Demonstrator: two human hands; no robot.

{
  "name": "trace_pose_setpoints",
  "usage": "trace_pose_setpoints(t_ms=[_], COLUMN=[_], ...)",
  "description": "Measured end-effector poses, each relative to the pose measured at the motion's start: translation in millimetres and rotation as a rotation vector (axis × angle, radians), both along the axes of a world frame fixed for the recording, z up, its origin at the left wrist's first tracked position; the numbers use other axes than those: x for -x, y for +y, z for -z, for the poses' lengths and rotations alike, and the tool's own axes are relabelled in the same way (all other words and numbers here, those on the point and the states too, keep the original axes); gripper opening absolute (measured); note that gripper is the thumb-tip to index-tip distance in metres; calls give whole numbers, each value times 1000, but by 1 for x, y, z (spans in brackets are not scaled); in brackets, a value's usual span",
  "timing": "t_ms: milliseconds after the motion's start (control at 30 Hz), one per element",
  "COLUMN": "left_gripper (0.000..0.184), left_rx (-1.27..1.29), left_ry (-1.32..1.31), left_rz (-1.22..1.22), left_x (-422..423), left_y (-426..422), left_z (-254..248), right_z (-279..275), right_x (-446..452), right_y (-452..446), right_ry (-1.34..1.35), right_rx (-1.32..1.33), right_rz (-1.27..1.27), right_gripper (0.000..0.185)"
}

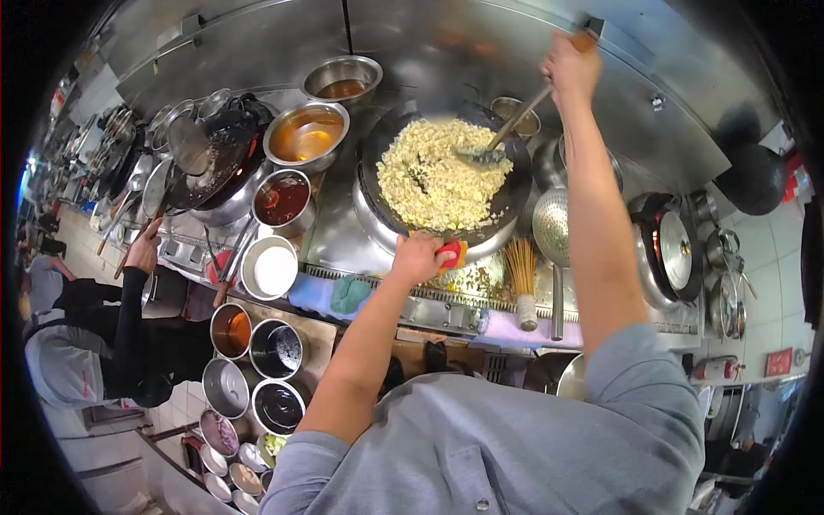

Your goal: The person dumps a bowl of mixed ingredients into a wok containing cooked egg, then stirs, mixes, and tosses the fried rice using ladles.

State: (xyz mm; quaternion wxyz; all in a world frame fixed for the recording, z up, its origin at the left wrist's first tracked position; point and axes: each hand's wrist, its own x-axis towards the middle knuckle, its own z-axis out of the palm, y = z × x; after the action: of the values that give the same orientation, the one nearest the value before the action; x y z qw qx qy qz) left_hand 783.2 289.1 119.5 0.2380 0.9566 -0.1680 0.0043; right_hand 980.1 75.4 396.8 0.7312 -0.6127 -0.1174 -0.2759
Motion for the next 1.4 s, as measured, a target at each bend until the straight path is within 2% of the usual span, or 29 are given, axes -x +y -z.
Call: trace_pose_setpoints(t_ms=[33, 100, 167, 267, 333, 367, 433, 567, 600, 667, 700, 767, 867, 900, 967, 1033, 1100, 1167, 1233, 1300, 1367, 1400], left_gripper=[40, 38, 41, 40, 38, 38, 37, 37, 37, 40, 40, 40, 38, 37, 37, 38, 36, 38, 38, 39, 40, 40], left_rx=[-3, 14, 22, 32, 46, 49, 18, 27, 41, 33, 27, -20, 64, 108, 61, -89, 126, -19, -62, -6, 50, 52], left_ry=[24, 7, -41, -91, -125, -129, -63, -34, -57, -67, -58, 48, -67, -121, -101, -56, -315, -175, -47, -58, -78, -84], left_rz=[27, 67, 43, 49, 36, 36, 28, 40, 68, 92, 102, 140, 151, 156, 194, 155, 190, 286, 170, 162, 230, 229], left_x=[-1, 1, -1, -3, 1, -1, 2, -5, -3, -7, -8, -9, -10, -6, -6, 2, 13, -4, -12, 19, 83, 94], left_y=[-1, 1, 0, -1, 0, -1, 0, 2, 3, 4, 4, 7, 12, 14, 12, -1, -3, 0, -7, -15, -8, -3], left_z=[-1, 0, 5, 5, 7, 3, -1, 1, 7, 11, 8, -1, 4, 4, -5, -15, -17, -15, 3, -17, -83, -107], right_z=[3, 56, 35, 15, 28, 66, 62, -1, 9, 56, 99, 71, 24, 40, 84, 64, 73, 100, 114, 83, 25, -7], right_x=[10, 13, 7, 0, 28, 14, 24, 20, 34, 72, 53, 57, 131, 148, 128, 98, 82, 112, 159, 196, 201, 202], right_y=[-2, 38, 59, 92, 111, 111, 87, 5, 13, 21, 14, 26, 49, 58, 42, 4, -33, -9, 16, 20, -10, -16], right_ry=[-23, -98, 104, 115, -127, -218, -123, 180, 178, -169, -293, -60, 51, -1, -81, -15, -47, -56, -106, -66, 3, 127], right_rx=[-21, -34, -25, 79, 150, 206, 317, 153, 155, 368, 365, 17, -11, 165, 179, -60, -308, -308, -220, -220, -159, -228], right_rz=[108, 35, -315, -199, -200, -273, -316, -319, -329, 173, 53, -27, 53, 176, 153, 257, 199, 336, 241, 191, 87, 40], right_gripper=[17, 29, 27, 27, 27, 26, 25, 26, 26, 30, 32, 31, 29, 28, 27, 28, 31, 28, 26, 25, 23, 22])
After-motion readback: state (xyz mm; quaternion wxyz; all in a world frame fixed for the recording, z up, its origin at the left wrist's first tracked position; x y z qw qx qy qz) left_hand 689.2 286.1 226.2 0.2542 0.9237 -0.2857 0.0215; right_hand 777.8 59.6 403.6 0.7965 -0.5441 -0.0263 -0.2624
